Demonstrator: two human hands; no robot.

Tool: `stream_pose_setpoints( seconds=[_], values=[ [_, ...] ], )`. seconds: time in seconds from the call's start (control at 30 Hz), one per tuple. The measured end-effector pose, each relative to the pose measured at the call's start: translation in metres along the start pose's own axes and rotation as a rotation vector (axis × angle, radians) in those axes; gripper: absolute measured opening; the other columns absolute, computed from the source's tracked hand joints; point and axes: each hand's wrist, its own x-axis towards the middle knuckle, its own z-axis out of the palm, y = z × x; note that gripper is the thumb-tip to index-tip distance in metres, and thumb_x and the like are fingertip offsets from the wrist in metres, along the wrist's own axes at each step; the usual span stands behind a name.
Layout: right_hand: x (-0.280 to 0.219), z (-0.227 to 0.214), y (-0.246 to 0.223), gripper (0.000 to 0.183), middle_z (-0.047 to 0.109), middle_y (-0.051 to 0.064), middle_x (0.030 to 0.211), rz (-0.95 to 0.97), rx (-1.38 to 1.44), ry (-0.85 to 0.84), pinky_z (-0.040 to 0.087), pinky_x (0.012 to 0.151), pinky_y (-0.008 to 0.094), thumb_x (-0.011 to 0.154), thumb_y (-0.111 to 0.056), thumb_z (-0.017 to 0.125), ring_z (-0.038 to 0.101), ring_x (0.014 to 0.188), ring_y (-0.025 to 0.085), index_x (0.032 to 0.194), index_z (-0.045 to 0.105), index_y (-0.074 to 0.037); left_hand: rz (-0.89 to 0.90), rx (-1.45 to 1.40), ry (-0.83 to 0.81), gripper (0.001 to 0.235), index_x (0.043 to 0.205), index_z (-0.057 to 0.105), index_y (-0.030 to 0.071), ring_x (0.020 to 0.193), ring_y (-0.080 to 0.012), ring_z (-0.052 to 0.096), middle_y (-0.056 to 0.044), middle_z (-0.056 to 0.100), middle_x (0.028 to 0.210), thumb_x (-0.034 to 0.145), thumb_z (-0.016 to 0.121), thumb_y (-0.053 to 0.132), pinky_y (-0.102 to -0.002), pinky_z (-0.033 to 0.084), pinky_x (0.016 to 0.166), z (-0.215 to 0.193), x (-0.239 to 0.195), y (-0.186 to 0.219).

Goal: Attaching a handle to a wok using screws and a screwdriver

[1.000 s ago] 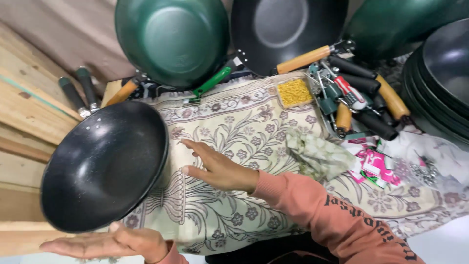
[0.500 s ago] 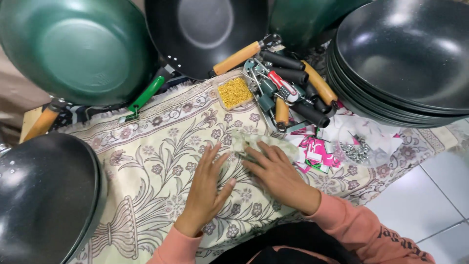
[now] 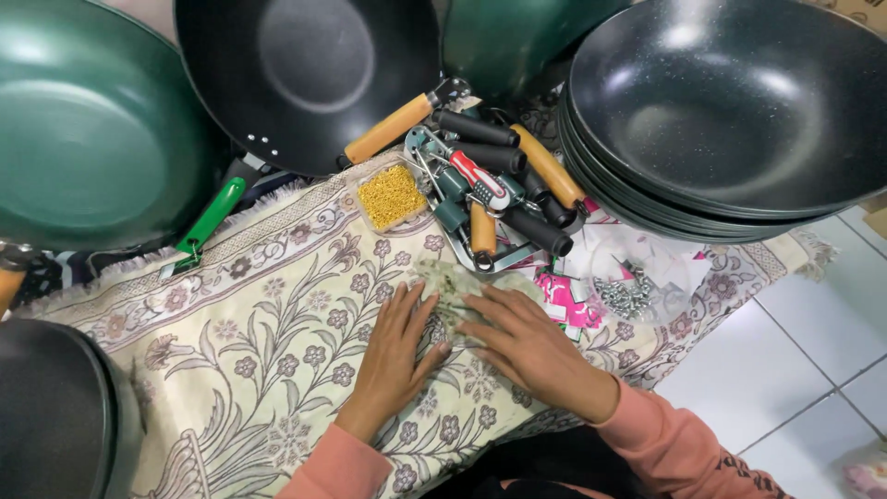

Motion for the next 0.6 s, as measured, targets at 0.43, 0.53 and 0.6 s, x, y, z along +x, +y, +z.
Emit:
stream_pose_setpoints(
  seconds=[0.43, 0.53, 0.6],
  values=[
    [-0.059, -0.135, 0.061, 0.026, 0.072, 0.004, 0.125, 0.268, -0.488, 0.561, 0.047, 0.1, 0.045, 0.098, -0.021, 0.073, 0.065, 0.117, 0.034, 0.123, 0.077, -0.015, 0.056, -0.364, 0.236, 0.056, 0.149, 0.046, 0.003, 0.143, -0.0448, 0.042, -0.024, 0.05, 0.146, 0.103, 0.047, 0.034, -0.059, 0.028, 0.118, -0.063, 0.113, 0.08],
    [-0.069, -0.151, 0.077, 0.024, 0.072, -0.005, 0.117, 0.307, -0.583, 0.578, 0.044, 0.096, 0.037, 0.104, -0.027, 0.069, 0.065, 0.107, 0.025, 0.125, 0.077, -0.019, 0.243, -0.367, 0.311, 0.052, 0.147, 0.048, 0.003, 0.141, -0.0435, 0.045, -0.02, 0.052, 0.146, 0.102, 0.059, 0.025, -0.053, 0.031, 0.12, -0.044, 0.158, 0.093],
    [-0.071, -0.159, 0.08, 0.032, 0.067, -0.004, 0.111, 0.313, -0.804, 0.547, 0.041, 0.089, 0.037, 0.102, -0.043, 0.072, 0.059, 0.101, 0.022, 0.124, 0.077, -0.021, 0.264, -0.481, 0.33, 0.052, 0.146, 0.051, 0.0, 0.135, -0.0483, 0.05, -0.025, 0.055, 0.14, 0.101, 0.063, 0.024, -0.058, 0.036, 0.115, -0.025, 0.183, 0.105]
  ],
)
